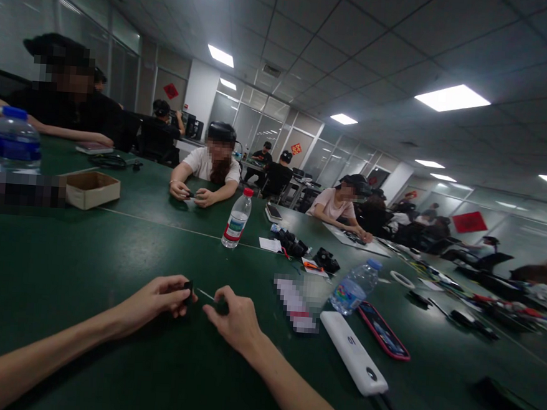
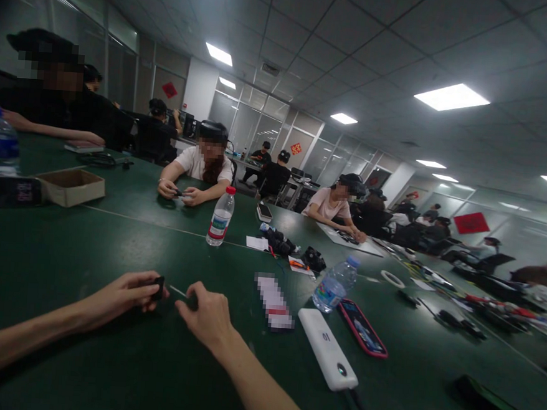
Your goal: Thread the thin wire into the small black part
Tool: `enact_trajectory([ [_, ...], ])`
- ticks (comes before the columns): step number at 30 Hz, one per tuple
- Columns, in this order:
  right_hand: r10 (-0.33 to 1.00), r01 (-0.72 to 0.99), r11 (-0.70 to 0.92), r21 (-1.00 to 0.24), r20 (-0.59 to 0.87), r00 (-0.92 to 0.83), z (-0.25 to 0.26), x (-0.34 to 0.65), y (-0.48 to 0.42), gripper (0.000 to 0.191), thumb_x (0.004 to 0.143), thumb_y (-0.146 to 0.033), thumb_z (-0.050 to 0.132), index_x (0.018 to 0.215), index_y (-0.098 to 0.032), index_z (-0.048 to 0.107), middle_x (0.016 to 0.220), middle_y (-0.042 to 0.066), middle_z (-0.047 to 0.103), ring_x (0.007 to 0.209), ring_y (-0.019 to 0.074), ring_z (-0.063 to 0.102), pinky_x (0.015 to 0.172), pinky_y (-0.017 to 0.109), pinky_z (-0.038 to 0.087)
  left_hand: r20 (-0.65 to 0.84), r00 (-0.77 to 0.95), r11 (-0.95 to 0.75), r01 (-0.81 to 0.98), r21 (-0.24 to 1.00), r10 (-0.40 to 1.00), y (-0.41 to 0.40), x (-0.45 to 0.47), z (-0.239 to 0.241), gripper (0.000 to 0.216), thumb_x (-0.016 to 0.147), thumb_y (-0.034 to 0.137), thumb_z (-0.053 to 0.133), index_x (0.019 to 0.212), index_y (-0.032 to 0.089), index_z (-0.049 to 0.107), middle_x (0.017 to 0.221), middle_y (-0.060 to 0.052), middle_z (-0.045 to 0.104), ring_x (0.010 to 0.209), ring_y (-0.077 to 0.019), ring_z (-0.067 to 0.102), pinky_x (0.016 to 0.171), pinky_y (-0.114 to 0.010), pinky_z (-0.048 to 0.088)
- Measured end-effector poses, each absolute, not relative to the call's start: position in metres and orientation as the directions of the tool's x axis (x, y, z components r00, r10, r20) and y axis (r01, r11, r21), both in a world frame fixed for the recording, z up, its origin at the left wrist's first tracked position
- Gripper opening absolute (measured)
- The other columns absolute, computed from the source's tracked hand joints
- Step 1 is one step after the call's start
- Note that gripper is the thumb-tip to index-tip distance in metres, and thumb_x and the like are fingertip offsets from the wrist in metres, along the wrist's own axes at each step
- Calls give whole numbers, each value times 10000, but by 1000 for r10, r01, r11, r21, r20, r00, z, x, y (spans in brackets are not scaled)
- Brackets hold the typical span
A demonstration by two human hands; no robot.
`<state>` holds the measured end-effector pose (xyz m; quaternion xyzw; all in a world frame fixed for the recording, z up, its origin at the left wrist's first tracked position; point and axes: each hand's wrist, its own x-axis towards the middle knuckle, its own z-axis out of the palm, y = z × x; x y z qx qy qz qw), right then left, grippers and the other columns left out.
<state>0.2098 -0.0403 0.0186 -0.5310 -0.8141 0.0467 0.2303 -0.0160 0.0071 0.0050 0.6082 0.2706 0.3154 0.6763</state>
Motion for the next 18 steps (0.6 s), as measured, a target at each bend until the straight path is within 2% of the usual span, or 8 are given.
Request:
enact_trajectory([
  [4,809,754,576,-316,353,-470,20,210,-43,366,861,-306,570,1216,-226,528,790,-12,676,585,101,596,572,194,449,34,711,99,-145,984,702,3,-17,13,255,834,382,606,929,148,643,1003,-83,617,829,-197,567,708,-299,411],
  [7,769,708,633,-314,363,-526,21,210,-44,470,855,-268,549,1319,-269,473,846,-12,693,586,93,596,598,201,466,54,714,126,-197,972,698,6,-18,9,250,831,345,612,981,150,655,928,-73,613,814,-194,556,691,-290,397],
  [14,763,741,638,-209,296,-574,24,209,-45,630,891,-283,501,1469,-294,251,793,-27,679,595,101,581,625,222,465,67,707,252,-336,908,704,11,-20,3,240,857,293,567,1018,140,658,801,-46,558,725,-151,489,668,-273,385],
  [18,778,778,616,-126,257,-574,24,207,-46,682,890,-287,495,1489,-287,169,827,-22,689,608,110,582,610,218,437,48,732,299,-337,893,680,13,-22,1,233,847,277,584,1027,151,659,833,-48,564,753,-154,500,700,-277,388],
])
